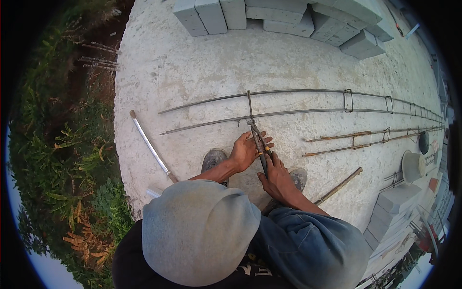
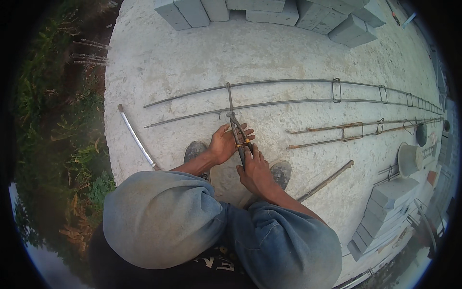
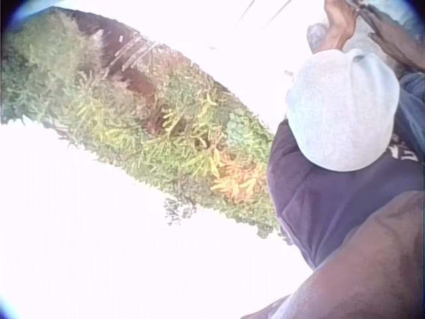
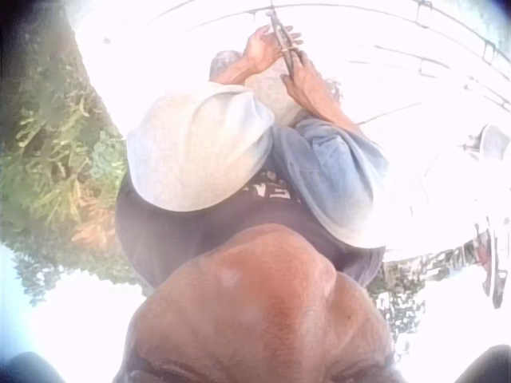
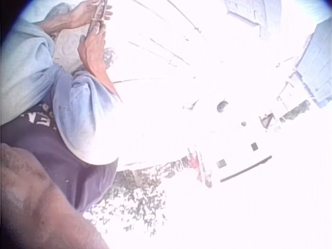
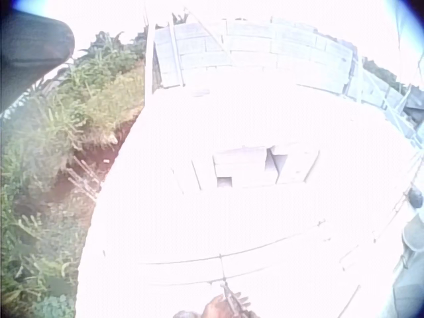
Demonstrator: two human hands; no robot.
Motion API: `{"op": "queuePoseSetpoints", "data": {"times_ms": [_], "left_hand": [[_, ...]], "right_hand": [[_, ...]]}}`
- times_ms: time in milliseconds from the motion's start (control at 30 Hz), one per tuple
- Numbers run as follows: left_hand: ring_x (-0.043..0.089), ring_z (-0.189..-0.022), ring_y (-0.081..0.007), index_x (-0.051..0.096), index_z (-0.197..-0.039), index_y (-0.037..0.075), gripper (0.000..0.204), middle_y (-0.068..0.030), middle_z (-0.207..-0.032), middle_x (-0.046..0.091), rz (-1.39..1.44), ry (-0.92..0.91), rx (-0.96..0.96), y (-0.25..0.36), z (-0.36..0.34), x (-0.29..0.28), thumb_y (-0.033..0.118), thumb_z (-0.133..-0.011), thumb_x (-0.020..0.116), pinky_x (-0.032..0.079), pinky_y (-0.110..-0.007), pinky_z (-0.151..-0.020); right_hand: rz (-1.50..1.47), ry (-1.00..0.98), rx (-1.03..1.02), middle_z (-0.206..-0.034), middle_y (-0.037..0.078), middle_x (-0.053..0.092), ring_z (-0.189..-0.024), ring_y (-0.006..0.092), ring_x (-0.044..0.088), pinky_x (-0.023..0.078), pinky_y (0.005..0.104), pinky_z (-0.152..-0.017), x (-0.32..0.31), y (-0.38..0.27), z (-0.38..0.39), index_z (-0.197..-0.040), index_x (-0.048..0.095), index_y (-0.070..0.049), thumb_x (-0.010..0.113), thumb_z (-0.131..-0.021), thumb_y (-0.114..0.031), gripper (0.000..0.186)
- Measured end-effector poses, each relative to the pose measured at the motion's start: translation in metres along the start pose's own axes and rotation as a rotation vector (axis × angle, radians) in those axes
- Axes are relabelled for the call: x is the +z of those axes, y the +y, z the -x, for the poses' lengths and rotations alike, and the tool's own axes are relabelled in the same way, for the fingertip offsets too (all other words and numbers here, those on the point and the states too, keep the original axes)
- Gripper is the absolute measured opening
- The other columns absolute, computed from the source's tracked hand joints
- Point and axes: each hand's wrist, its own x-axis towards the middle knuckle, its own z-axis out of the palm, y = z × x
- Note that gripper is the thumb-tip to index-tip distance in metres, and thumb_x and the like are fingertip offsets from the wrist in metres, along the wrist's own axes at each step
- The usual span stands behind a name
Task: The worker is securing reinforcement bars (rebars) together using thin wire and pliers.
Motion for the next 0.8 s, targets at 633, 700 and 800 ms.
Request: {"op": "queuePoseSetpoints", "data": {"times_ms": [633,700,800], "left_hand": [[0.063,-0.075,-0.0196,0.056,-0.091,0.008,0.044,-0.0053,-0.077,0.061,-0.092,0.450,0.083,-0.016,-0.028,0.020,0.051,-0.097,0.058,0.052,-0.033,-0.072],[0.059,-0.071,-0.0183,0.052,-0.084,0.009,0.044,-0.0039,-0.070,0.056,-0.068,0.456,0.109,-0.025,-0.036,0.026,0.051,-0.098,0.056,0.050,-0.033,-0.069],[0.057,-0.068,-0.0178,0.051,-0.082,0.009,0.045,-0.0031,-0.068,0.053,-0.017,0.523,0.157,-0.032,-0.049,0.037,0.051,-0.098,0.055,0.050,-0.033,-0.070]], "right_hand": [[-0.283,-0.038,0.130,-0.134,0.039,0.041,-0.121,0.0505,0.049,0.045,0.0491,-0.101,-0.022,-0.013,-0.002,-0.145,0.016,0.016,0.074,-0.080,-0.027,0.097],[-0.150,-0.045,0.185,-0.123,0.036,0.048,-0.114,0.0487,0.053,0.048,0.0479,-0.095,-0.009,0.000,-0.002,-0.143,0.019,0.018,0.071,-0.078,-0.018,0.091],[-0.010,0.092,0.148,-0.115,0.032,0.051,-0.107,0.0455,0.056,0.050,0.0470,-0.089,0.002,0.014,-0.009,-0.142,0.023,0.018,0.067,-0.075,-0.012,0.086]]}}
